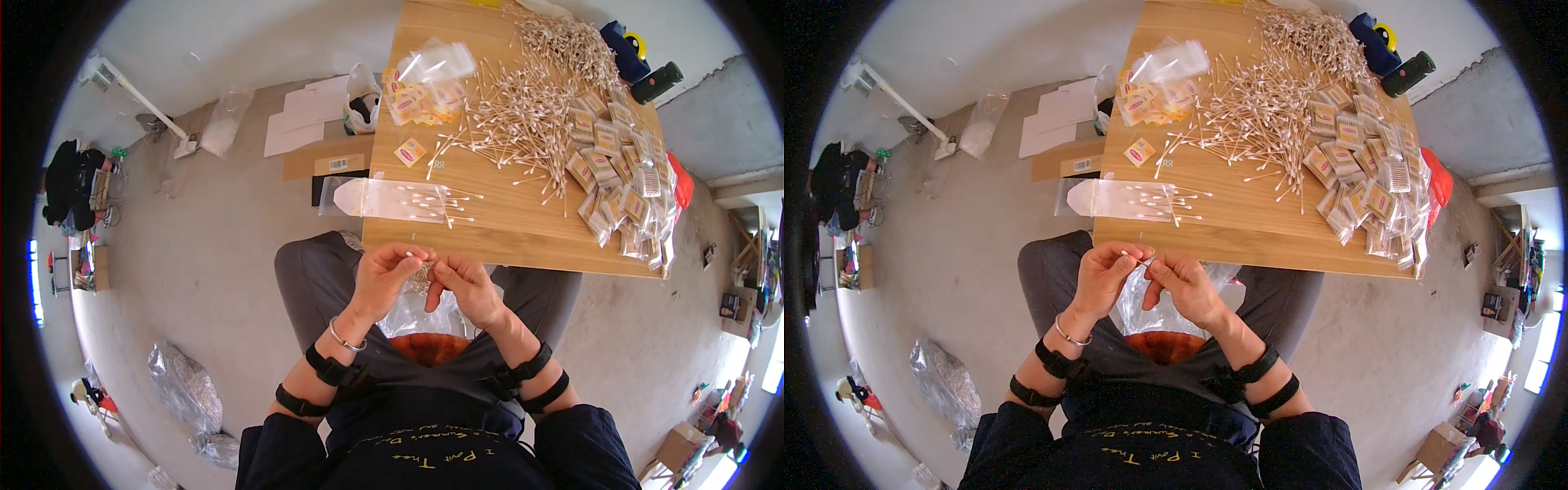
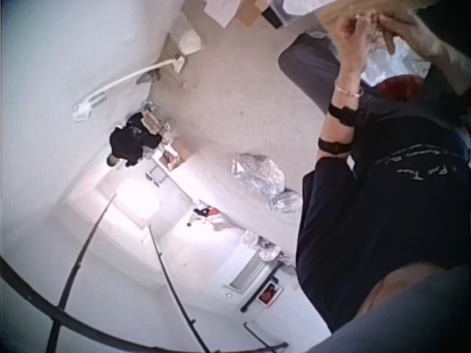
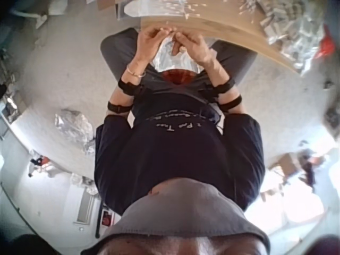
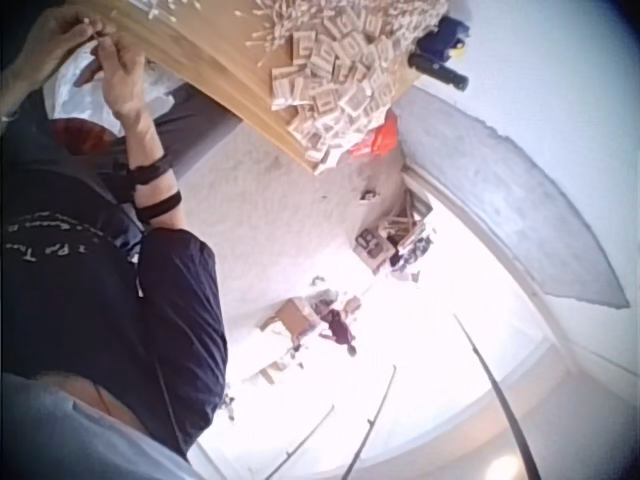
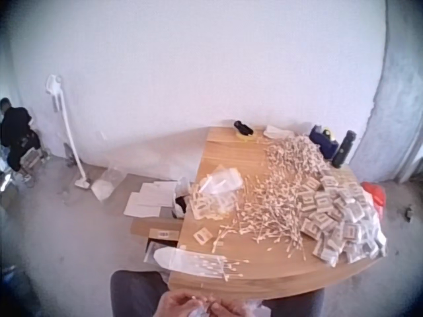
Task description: Packaging cotton swabs into small plastic bags and sealing them with stickers.
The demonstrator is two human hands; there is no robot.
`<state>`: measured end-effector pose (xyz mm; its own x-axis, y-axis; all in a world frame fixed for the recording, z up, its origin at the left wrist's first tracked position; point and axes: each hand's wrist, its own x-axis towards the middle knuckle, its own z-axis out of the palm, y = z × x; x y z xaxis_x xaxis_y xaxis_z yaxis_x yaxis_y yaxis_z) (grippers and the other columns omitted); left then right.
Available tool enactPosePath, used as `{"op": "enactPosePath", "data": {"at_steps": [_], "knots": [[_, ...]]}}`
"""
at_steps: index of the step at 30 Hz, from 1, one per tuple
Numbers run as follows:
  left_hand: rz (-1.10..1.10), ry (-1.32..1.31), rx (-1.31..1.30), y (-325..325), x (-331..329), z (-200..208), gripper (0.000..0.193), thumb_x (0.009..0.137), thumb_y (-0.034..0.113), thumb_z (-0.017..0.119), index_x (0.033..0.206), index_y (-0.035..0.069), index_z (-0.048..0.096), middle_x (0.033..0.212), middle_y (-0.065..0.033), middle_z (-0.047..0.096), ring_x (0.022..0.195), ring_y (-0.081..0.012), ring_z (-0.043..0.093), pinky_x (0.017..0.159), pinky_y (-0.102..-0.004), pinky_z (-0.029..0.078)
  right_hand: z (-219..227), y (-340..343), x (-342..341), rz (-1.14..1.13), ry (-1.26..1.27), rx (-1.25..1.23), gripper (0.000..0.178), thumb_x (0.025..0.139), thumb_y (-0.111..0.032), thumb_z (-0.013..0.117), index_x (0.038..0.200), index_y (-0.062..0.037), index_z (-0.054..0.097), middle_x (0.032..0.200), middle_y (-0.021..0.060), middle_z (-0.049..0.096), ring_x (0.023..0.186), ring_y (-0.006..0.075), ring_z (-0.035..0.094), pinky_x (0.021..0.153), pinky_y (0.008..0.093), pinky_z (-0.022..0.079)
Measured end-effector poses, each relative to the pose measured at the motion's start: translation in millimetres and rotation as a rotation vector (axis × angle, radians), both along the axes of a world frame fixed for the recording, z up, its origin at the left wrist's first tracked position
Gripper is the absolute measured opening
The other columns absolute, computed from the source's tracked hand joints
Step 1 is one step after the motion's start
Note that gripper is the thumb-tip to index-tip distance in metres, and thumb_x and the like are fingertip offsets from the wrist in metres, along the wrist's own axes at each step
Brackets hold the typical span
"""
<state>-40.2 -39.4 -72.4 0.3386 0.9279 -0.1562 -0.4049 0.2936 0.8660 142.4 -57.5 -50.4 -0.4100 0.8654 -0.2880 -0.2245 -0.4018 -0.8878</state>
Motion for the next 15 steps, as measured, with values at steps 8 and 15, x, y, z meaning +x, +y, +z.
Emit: {"op": "enactPosePath", "data": {"at_steps": [8, 15], "knots": [[0.052, 0.013, 0.003, 2.8, 2.4, 12.9, 0.025, 0.094, 0.006, 0.060, 0.117, -0.002, 0.060, 0.113, -0.0139, 0.066, 0.105, -0.0211, 0.062, 0.096, -0.0349, 0.050, 2.1, 1.3, 0.1, -0.046, -0.051, -0.045, 0.028, 0.104, -0.022, 0.041, 0.092, -0.0010, 0.055, 0.068, 0.0110, 0.066, 0.068, 0.0147, 0.061, 0.077, 0.0269, 0.045], [0.019, 0.010, -0.001, 1.4, 1.3, 4.0, 0.019, 0.097, 0.012, 0.057, 0.109, -0.001, 0.061, 0.112, -0.0147, 0.065, 0.103, -0.0207, 0.063, 0.094, -0.0354, 0.051, 0.9, 0.0, -2.4, -0.055, -0.013, 0.009, 0.030, 0.103, -0.023, 0.042, 0.092, 0.0002, 0.057, 0.068, 0.0110, 0.066, 0.063, 0.0139, 0.061, 0.067, 0.0251, 0.046]]}}
